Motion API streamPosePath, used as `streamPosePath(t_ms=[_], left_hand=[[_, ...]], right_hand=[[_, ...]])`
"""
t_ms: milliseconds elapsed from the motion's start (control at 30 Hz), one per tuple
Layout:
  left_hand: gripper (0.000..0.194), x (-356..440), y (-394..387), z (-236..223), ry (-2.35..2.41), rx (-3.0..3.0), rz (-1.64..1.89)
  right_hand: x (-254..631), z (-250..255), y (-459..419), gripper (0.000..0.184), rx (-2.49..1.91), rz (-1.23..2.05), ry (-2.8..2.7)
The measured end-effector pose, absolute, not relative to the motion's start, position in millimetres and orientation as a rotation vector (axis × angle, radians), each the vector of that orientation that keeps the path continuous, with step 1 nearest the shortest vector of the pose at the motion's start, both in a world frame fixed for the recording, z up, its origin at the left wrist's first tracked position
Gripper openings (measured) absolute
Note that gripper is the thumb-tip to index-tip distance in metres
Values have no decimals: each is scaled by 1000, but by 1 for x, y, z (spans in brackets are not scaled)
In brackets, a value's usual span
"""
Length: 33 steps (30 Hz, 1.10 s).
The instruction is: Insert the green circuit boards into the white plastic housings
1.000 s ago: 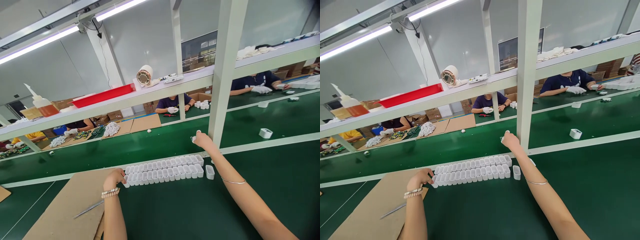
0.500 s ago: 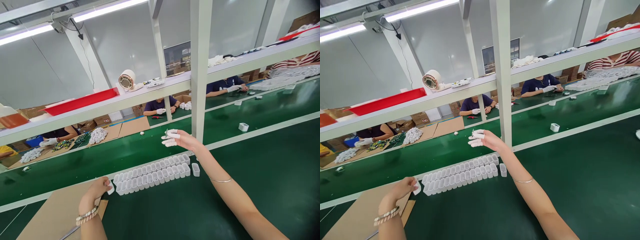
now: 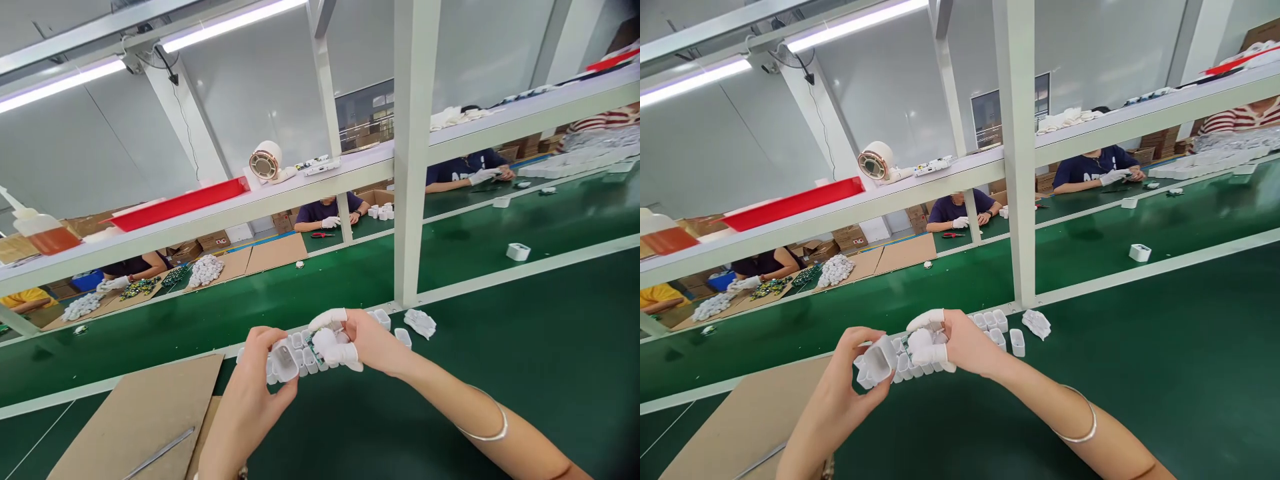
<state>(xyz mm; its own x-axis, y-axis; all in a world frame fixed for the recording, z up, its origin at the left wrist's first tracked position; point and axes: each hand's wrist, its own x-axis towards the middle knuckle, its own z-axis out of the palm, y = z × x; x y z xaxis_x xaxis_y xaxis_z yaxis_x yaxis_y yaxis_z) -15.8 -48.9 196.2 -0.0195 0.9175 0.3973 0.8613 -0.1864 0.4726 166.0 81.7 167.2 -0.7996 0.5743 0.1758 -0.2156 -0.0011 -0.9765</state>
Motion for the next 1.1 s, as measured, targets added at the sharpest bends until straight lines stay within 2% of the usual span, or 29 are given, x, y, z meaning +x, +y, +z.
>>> streamPosePath(t_ms=[267,467,667,833,1100], left_hand=[[28,-8,-47,193,1894,2212,1001],[39,-7,-51,198,1872,2213,1057],[48,-19,-52,199,1659,2067,1128],[32,-28,-47,189,1398,1701,1319],[43,-11,-42,184,1252,1387,1347]], right_hand=[[176,175,72,54,-269,1995,-1714],[180,182,66,69,-130,2099,-1682],[191,184,59,60,-197,1692,-1870],[200,184,59,54,-219,1402,-1952],[202,181,55,45,-5,993,-2048]])
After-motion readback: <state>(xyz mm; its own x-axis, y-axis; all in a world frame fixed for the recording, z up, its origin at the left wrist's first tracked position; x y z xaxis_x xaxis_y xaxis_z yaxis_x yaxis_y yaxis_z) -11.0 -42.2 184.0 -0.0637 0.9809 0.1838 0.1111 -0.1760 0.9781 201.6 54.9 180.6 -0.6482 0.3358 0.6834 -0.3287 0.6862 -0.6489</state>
